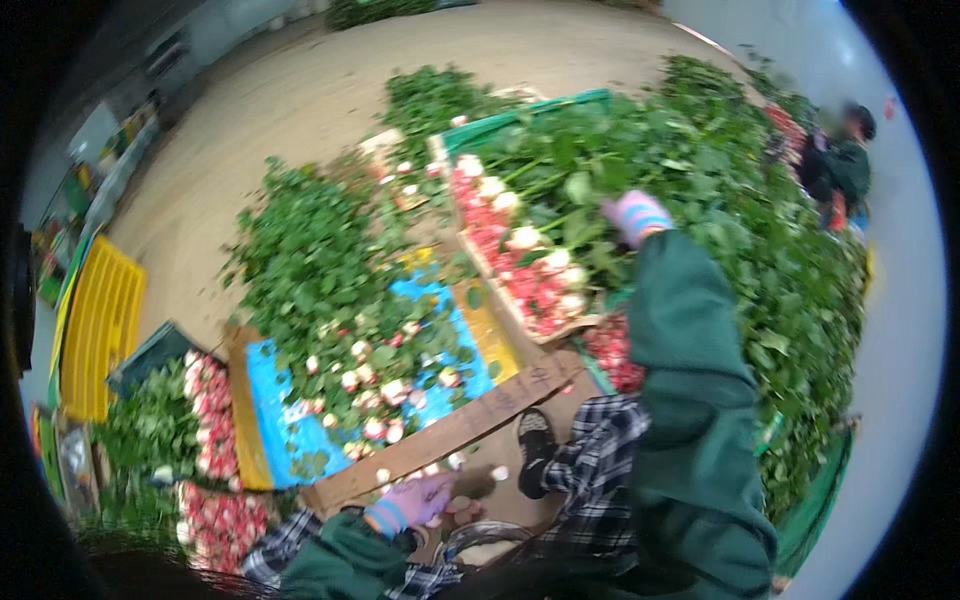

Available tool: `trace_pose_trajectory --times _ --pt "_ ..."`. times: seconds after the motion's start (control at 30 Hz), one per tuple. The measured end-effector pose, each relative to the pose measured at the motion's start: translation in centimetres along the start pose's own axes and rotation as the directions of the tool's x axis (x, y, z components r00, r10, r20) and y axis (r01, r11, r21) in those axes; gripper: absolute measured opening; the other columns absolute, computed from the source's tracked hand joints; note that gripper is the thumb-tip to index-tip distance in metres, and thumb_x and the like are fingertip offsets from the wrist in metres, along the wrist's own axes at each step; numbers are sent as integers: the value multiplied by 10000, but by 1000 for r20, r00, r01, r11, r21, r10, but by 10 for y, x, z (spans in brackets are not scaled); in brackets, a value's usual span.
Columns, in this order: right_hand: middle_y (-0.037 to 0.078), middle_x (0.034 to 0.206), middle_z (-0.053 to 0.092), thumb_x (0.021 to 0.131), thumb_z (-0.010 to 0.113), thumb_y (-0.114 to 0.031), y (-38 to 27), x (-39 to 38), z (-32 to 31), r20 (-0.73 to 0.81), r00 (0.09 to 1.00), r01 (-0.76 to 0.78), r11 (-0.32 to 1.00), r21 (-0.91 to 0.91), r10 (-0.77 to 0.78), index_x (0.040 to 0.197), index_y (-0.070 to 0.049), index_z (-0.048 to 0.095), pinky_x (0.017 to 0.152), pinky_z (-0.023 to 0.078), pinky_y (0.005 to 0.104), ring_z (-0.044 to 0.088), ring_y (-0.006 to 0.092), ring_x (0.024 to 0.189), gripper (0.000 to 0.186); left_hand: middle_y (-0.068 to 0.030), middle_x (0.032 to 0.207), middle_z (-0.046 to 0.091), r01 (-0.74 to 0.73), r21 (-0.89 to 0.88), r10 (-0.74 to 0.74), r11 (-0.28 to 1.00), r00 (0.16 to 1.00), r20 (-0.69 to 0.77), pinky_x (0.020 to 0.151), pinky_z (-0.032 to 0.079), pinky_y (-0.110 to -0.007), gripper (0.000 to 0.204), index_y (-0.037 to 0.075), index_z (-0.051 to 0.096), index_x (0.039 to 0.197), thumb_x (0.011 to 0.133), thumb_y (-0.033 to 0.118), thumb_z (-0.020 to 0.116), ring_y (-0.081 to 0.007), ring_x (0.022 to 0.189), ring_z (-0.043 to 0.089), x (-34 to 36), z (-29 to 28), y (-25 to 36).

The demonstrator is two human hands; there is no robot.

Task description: The person sits on the floor and repeatedly picks up pink roses, removes leaves from the stems by hand, and places the trimmed roses into a nearby crate. The process is continuous and repetitive throughout the clip.

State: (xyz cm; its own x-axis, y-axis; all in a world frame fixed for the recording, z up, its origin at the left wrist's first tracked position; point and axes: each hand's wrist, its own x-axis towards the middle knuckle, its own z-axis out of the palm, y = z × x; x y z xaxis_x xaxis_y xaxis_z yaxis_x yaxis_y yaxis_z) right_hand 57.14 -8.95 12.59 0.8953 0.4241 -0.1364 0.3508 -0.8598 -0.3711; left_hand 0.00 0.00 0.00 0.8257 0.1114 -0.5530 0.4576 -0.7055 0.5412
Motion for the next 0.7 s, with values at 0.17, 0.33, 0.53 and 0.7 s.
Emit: trace_pose_trajectory --times 0.17,0.33,0.53,0.7 --pt "221 1054 654 885 564 -438 -96 -170 -41 -260 846 343 848 -403 -466 1189 -30 578 843 495 466 625 372 990 509 -165 1057 659 205 -224 -209 953 978 7 830 494 -478 400 190 564 1199 930 451 426 -376 986 622 19 6 -25" --pt "196 747 655 880 587 -398 -168 -293 36 114 732 666 741 86 -672 1201 -88 605 664 520 440 659 364 727 446 -184 1092 655 479 -276 -536 833 823 -189 890 483 -451 429 156 599 1180 908 445 438 -363 1018 622 35 4 -116" --pt "145 674 614 911 537 -293 -158 -302 111 477 370 920 386 -69 -797 998 -91 613 547 446 462 626 331 651 233 -199 1017 669 702 -432 -820 566 424 -386 852 501 -445 437 94 636 1045 895 451 432 -377 945 644 34 -9 -241" --pt "161 726 638 892 550 -321 -200 -283 115 679 391 841 540 10 -622 1152 -90 566 574 457 447 625 348 672 348 -197 917 665 744 -470 -784 475 116 -609 720 495 -480 379 54 623 1049 858 371 538 -374 808 646 49 -48 -316"
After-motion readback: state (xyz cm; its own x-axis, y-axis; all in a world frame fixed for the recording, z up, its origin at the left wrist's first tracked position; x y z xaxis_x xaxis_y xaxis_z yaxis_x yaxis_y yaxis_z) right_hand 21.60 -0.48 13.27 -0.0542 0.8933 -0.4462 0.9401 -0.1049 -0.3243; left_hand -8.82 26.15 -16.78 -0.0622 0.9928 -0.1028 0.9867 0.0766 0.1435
